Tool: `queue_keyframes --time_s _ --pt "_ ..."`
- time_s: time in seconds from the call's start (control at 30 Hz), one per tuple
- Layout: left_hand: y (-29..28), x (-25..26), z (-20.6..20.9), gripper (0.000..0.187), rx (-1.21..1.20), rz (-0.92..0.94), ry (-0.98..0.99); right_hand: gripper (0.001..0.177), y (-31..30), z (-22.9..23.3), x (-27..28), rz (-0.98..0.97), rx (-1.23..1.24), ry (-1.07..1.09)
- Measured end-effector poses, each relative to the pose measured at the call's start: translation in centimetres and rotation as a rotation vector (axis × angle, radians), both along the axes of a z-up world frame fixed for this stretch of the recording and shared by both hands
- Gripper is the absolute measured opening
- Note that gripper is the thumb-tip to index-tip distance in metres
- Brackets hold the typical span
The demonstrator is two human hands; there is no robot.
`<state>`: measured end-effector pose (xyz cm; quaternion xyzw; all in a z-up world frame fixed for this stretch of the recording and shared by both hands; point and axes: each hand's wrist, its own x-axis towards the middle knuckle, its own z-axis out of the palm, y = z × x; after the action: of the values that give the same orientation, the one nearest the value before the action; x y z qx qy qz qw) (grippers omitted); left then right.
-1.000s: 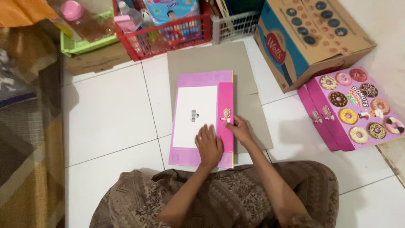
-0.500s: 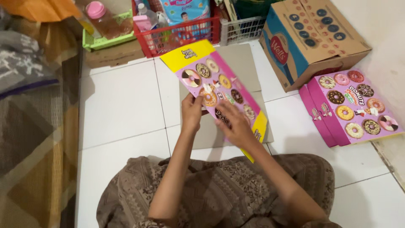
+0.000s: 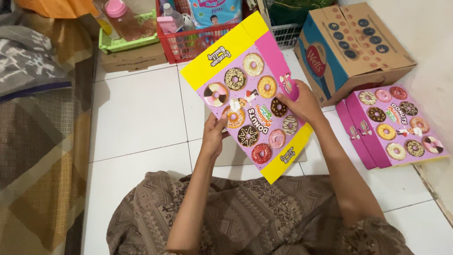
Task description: The person folds cardboard sheets and attaches colorful printed lids to assemble donut boxes by hand.
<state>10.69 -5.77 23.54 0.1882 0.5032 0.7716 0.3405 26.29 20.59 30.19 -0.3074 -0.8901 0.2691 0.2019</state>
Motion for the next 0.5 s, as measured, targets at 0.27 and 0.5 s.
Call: queue_keyframes --time_s 0.27,0.5 --pt "1.8 -0.8 -9.1 0.039 -0.077 0.066 -0.188 0.101 -2.4 1.0 0.0 0.005 0.349 0.125" --pt "4.5 -0.1 -19.4 0.041 0.17 0.059 -0.476 0.102 -3.0 1.6 -1.8 0.076 0.048 -0.382"
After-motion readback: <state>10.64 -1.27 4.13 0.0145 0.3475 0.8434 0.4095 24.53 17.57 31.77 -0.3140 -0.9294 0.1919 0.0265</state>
